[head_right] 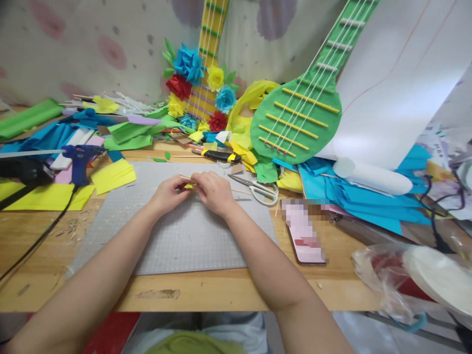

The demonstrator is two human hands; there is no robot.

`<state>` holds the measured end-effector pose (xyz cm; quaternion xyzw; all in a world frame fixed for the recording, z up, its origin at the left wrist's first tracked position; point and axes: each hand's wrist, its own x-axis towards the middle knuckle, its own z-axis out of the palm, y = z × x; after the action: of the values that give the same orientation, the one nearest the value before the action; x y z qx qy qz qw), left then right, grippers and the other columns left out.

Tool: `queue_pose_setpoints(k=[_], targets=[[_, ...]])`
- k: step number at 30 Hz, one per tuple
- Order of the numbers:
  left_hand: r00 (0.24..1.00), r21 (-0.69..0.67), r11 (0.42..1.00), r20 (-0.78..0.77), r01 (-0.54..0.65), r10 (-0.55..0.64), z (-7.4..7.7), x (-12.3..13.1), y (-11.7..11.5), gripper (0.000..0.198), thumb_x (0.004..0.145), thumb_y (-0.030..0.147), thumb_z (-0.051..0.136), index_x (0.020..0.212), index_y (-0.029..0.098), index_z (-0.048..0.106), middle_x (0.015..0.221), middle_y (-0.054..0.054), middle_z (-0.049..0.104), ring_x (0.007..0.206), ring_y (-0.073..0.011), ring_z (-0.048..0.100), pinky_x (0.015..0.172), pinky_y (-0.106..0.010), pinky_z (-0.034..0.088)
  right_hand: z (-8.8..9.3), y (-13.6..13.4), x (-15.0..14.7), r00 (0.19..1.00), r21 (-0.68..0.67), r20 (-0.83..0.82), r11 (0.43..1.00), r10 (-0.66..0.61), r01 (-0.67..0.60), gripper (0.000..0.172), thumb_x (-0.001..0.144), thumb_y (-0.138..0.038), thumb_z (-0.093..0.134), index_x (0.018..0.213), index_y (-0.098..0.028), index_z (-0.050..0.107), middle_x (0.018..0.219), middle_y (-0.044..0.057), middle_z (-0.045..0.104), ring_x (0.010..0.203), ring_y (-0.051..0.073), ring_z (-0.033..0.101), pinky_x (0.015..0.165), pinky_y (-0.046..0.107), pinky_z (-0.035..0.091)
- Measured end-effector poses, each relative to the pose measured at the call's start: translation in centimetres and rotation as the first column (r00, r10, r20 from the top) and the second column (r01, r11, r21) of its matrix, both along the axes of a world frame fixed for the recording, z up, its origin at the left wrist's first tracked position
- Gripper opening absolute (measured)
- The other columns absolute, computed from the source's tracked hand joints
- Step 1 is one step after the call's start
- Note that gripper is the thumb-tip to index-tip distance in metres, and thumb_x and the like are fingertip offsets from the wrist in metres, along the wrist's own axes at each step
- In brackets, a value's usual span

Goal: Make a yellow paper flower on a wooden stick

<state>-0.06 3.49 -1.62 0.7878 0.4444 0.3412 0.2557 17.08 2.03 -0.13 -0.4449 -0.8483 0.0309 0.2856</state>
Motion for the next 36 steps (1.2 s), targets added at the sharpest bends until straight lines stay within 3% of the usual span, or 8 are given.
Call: queue_pose_setpoints(k=[6,24,30,36], targets=[[1.000,-0.042,0.999,0.016,0.004,-0.003,0.16,0.00,-0.05,0.024,0.073,0.026,0.057,0.095,0.023,0.066,0.078,-0.001,0.062,0.064,-0.0097,0.051,0.062,-0.024,0.042,-0.24,0.05,-0.07,1.000,-0.023,-0.005,1.000,0.003,-0.004,0.033,0.082,-0.023,0.048,0.115,-0.020,0.046,0.097,0.006,0.063,0.093,0.019,0.055,0.076,0.030,0.040],[1.000,-0.065,0.998,0.008,-0.022,0.023,-0.25,0.06,0.06,0.022,0.073,0.024,0.055,0.092,0.021,0.066,0.082,-0.002,0.064,0.066,-0.0104,0.053,0.062,-0.025,0.042,-0.46,0.16,-0.35,0.995,-0.017,0.097,0.999,-0.033,0.035,0.030,0.084,-0.022,0.044,0.114,-0.021,0.048,0.097,0.007,0.064,0.088,0.018,0.057,0.070,0.027,0.039],[0.997,0.000,1.000,-0.074,0.001,-0.001,-0.06,0.16,0.10,0.021,0.073,0.017,0.052,0.090,0.020,0.065,0.082,-0.002,0.062,0.071,-0.0116,0.054,0.067,-0.026,0.044,-0.50,0.20,-0.38,0.993,0.004,0.118,1.000,-0.029,0.029,0.030,0.082,-0.020,0.043,0.112,-0.021,0.049,0.098,0.006,0.064,0.088,0.019,0.057,0.069,0.028,0.039],[0.979,0.115,0.993,-0.203,0.021,0.003,0.41,0.23,-0.14,0.022,0.076,0.023,0.053,0.096,0.018,0.060,0.086,-0.003,0.058,0.077,-0.0131,0.054,0.068,-0.025,0.044,-0.56,0.26,-0.36,0.996,-0.016,0.077,0.998,-0.052,0.054,0.028,0.082,-0.020,0.044,0.110,-0.020,0.050,0.096,0.005,0.065,0.087,0.018,0.057,0.069,0.027,0.039]])
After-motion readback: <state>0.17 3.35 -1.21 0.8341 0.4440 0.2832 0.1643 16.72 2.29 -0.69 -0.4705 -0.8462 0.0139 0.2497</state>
